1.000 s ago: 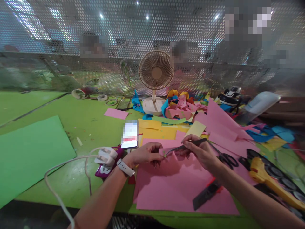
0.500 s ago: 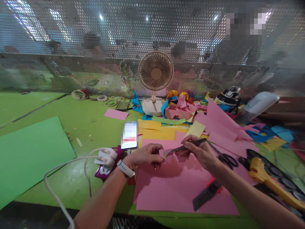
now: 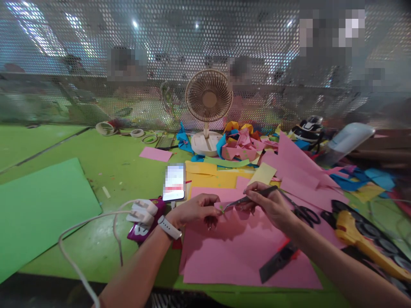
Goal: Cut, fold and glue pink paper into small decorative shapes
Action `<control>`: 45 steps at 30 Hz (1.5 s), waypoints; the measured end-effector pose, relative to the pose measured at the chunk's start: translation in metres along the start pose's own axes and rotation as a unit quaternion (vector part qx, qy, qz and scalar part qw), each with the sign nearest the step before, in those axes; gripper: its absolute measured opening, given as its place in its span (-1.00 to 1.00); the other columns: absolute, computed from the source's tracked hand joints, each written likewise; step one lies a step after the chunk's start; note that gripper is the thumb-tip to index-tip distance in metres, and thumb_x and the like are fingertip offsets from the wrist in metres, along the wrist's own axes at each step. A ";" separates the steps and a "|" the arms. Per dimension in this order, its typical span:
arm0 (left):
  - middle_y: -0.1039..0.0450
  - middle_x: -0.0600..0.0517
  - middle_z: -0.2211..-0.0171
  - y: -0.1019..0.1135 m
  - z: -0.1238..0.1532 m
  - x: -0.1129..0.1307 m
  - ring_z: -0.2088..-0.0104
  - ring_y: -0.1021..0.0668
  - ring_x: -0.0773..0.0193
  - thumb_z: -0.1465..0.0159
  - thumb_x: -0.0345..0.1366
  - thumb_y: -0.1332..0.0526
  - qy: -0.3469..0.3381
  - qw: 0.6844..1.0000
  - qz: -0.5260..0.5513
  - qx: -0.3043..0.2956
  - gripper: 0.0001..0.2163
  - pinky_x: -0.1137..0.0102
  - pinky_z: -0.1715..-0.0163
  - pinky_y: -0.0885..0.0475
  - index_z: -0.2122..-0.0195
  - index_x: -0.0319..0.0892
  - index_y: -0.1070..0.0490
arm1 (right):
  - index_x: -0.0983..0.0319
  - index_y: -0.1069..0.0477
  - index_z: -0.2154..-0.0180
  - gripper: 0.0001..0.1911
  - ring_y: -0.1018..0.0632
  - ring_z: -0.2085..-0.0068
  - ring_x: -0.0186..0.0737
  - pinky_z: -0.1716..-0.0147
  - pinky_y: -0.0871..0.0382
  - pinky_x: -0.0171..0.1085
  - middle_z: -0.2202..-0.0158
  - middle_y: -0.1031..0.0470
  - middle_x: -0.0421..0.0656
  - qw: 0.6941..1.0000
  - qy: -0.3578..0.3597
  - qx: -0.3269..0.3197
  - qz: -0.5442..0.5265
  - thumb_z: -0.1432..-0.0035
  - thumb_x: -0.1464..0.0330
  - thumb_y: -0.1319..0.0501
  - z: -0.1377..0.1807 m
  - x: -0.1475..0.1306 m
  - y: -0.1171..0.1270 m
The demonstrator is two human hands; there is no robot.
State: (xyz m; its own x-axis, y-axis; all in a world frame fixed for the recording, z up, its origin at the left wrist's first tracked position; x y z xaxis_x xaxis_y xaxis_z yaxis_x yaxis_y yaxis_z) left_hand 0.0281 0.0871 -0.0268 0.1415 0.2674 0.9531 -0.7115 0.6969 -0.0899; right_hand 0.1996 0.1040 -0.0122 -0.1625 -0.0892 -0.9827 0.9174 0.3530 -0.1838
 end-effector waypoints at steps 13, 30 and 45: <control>-0.42 0.09 0.62 -0.001 0.000 0.000 0.64 -0.43 0.44 -0.14 -0.18 -0.25 -0.006 1.000 -0.011 -0.007 -0.77 0.55 0.62 -0.21 0.45 -0.22 -0.27 | 0.12 -0.47 0.12 -0.73 -0.51 0.13 -0.15 0.13 -0.37 -0.17 0.17 -0.53 -0.10 0.961 0.147 -0.057 0.226 -0.22 0.20 -0.12 0.000 -0.011 -0.010; -0.24 0.20 0.82 -0.002 -0.002 0.000 0.84 -0.28 0.45 -0.05 0.05 -0.26 0.039 0.992 -0.102 0.060 -0.62 0.57 0.82 -0.13 0.49 -0.21 -0.31 | 0.12 -0.51 0.26 -0.82 -0.48 0.29 -0.25 0.29 -0.38 -0.29 0.35 -0.48 -0.15 0.933 0.179 -0.056 0.307 -0.17 0.24 -0.18 0.005 -0.006 -0.022; -0.35 0.12 0.74 0.012 0.000 0.004 0.79 -0.34 0.42 -0.22 0.13 0.00 -0.022 0.991 -0.061 0.116 -0.57 0.56 0.78 -0.21 0.48 -0.18 -0.24 | 0.13 -0.51 0.25 -0.83 -0.49 0.29 -0.22 0.30 -0.36 -0.27 0.34 -0.49 -0.15 0.937 0.193 0.013 0.290 -0.15 0.24 -0.20 -0.002 0.001 -0.005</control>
State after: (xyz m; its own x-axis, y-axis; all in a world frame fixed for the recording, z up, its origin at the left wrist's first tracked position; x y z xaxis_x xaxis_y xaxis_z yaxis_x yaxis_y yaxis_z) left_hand 0.0198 0.0968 -0.0241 0.2101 0.1575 0.9649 -0.8307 0.5492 0.0912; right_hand 0.1940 0.1040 -0.0120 0.2505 0.4565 -0.8537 0.9002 0.2147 0.3789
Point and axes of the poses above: each hand's wrist, its own z-axis away from the middle knuckle, its own y-axis out of the back of the hand, x = y × z, the point moved 6 cm from there along -z, towards the middle knuckle
